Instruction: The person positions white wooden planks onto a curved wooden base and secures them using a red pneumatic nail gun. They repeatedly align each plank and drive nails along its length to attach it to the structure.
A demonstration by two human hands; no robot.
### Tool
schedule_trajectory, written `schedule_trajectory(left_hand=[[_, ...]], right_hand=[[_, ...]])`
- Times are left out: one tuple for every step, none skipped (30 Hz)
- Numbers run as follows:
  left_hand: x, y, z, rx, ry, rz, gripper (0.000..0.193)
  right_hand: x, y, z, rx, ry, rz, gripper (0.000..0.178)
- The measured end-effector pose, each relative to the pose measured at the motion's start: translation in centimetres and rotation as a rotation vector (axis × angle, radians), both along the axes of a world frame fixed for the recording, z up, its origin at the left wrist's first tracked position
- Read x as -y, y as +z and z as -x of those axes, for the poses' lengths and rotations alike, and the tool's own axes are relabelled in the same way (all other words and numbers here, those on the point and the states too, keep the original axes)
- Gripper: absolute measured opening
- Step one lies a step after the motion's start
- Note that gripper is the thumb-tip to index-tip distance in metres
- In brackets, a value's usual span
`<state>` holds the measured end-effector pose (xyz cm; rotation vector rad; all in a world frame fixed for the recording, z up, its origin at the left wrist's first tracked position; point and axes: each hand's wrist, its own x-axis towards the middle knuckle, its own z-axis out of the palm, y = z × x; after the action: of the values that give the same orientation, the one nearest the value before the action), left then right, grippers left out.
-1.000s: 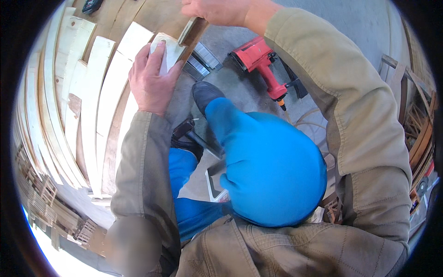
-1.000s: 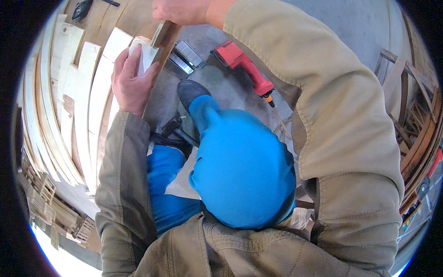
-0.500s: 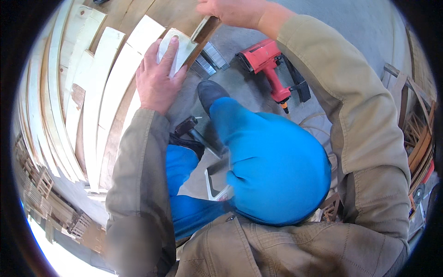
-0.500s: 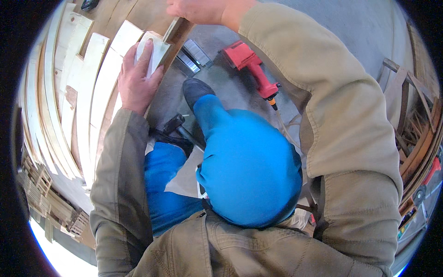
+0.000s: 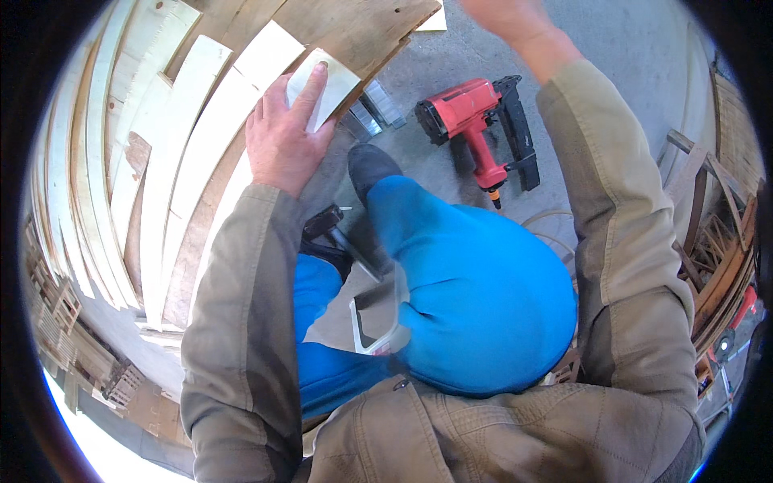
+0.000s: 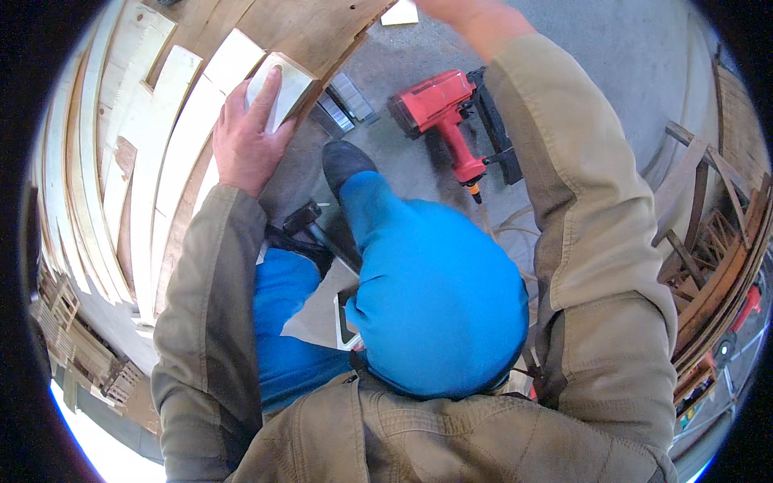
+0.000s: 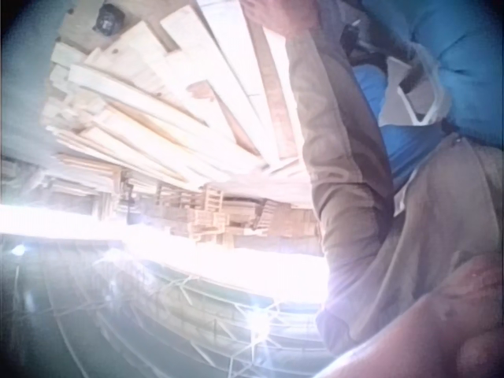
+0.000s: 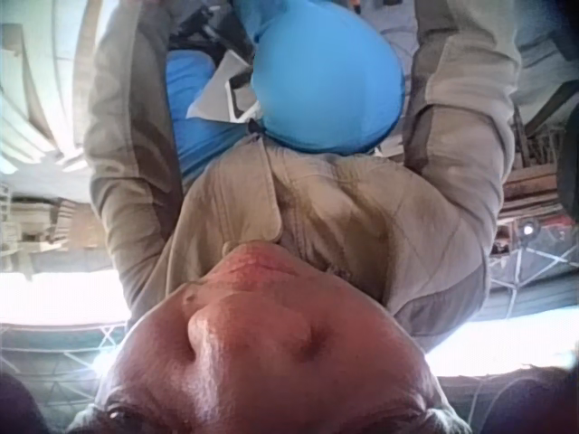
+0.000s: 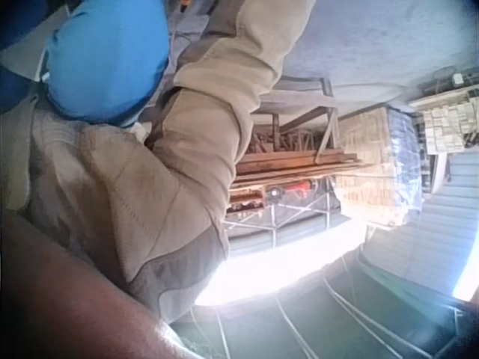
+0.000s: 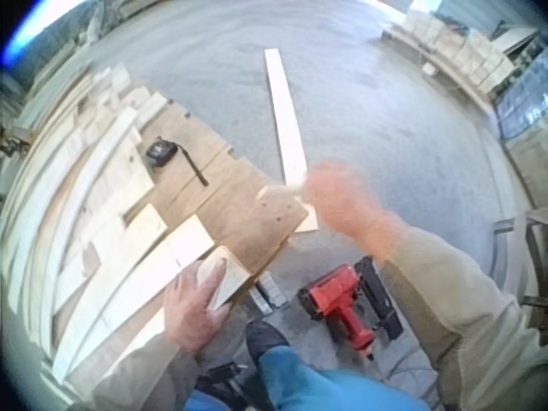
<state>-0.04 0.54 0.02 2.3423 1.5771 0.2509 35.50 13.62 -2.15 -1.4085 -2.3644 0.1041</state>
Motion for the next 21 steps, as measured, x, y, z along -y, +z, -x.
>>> schedule_trajectory(left_hand=[[0.0,0.0,0.0,0.018,0.002,0.009,0.080],[-0.1,0.1,0.0,0.026,0.002,0.010,0.079],[-0.2,0.2,0.0,0.036,0.003,0.009,0.078],[-0.1,0.2,-0.1,0.047,0.004,0.010,0.078],[-0.1,0.3,-0.1,0.033,0.000,-0.002,0.080],[-0.1,0.3,-0.2,0.018,-0.003,-0.015,0.082],[-0.1,0.4,-0.2,0.001,-0.004,-0.028,0.084],[-0.1,0.4,-0.2,0.002,0.001,-0.024,0.084],[-0.1,0.4,-0.2,-0.001,0.005,-0.018,0.084],[0.0,0.5,-0.2,-0.007,0.008,-0.007,0.084],[-0.1,0.5,-0.2,0.008,0.009,-0.006,0.083],[-0.1,0.6,-0.2,0.024,0.008,-0.005,0.083],[-0.2,0.6,-0.2,0.042,0.006,-0.005,0.083],[-0.2,0.6,-0.2,0.034,0.007,-0.007,0.082],[-0.2,0.7,-0.2,0.027,0.008,-0.010,0.082],[-0.2,0.7,-0.2,0.020,0.008,-0.014,0.082],[-0.3,0.8,-0.3,0.028,0.010,-0.006,0.082],[-0.3,0.8,-0.2,0.033,0.013,0.002,0.081],[-0.3,0.8,-0.2,0.043,0.012,0.005,0.081],[-0.3,0.8,-0.1,0.052,0.007,0.000,0.081],[-0.3,0.8,-0.1,0.064,0.002,-0.010,0.082]], right_hand=[[0.2,-0.3,-1.5,-0.066,-0.090,-0.016,0.011],[0.7,-0.8,-3.0,-0.121,-0.299,0.164,0.010],[1.5,-1.3,-4.5,-0.174,-0.506,0.340,0.015],[2.2,-1.8,-6.0,-0.226,-0.714,0.518,0.021],[2.8,-2.9,-7.1,-0.210,-0.741,0.592,0.031],[3.6,-4.3,-7.9,-0.194,-0.767,0.665,0.041],[4.3,-5.9,-8.4,-0.189,-0.804,0.745,0.052],[4.8,-7.6,-8.8,-0.269,-0.840,0.757,0.046],[5.4,-9.3,-8.9,-0.363,-0.886,0.778,0.040],[5.9,-10.8,-8.8,-0.448,-0.966,0.804,0.035],[6.1,-12.1,-8.7,-0.581,-0.967,0.829,0.038],[6.1,-13.1,-8.5,-0.703,-1.002,0.851,0.041],[5.8,-13.7,-8.4,-0.796,-1.087,0.866,0.044],[5.5,-13.9,-8.4,-0.911,-1.043,0.854,0.046],[5.2,-13.9,-8.2,-0.998,-1.049,0.836,0.048],[5.1,-13.7,-8.1,-1.071,-1.050,0.830,0.051],[5.0,-13.1,-8.3,-0.848,-1.103,0.897,0.052],[4.9,-12.3,-8.6,-0.607,-1.143,0.970,0.053],[5.0,-11.7,-8.5,-0.365,-1.172,1.032,0.054],[5.2,-11.0,-8.1,-0.291,-1.166,0.847,0.053],[5.7,-10.4,-7.3,-0.221,-1.150,0.665,0.053]])
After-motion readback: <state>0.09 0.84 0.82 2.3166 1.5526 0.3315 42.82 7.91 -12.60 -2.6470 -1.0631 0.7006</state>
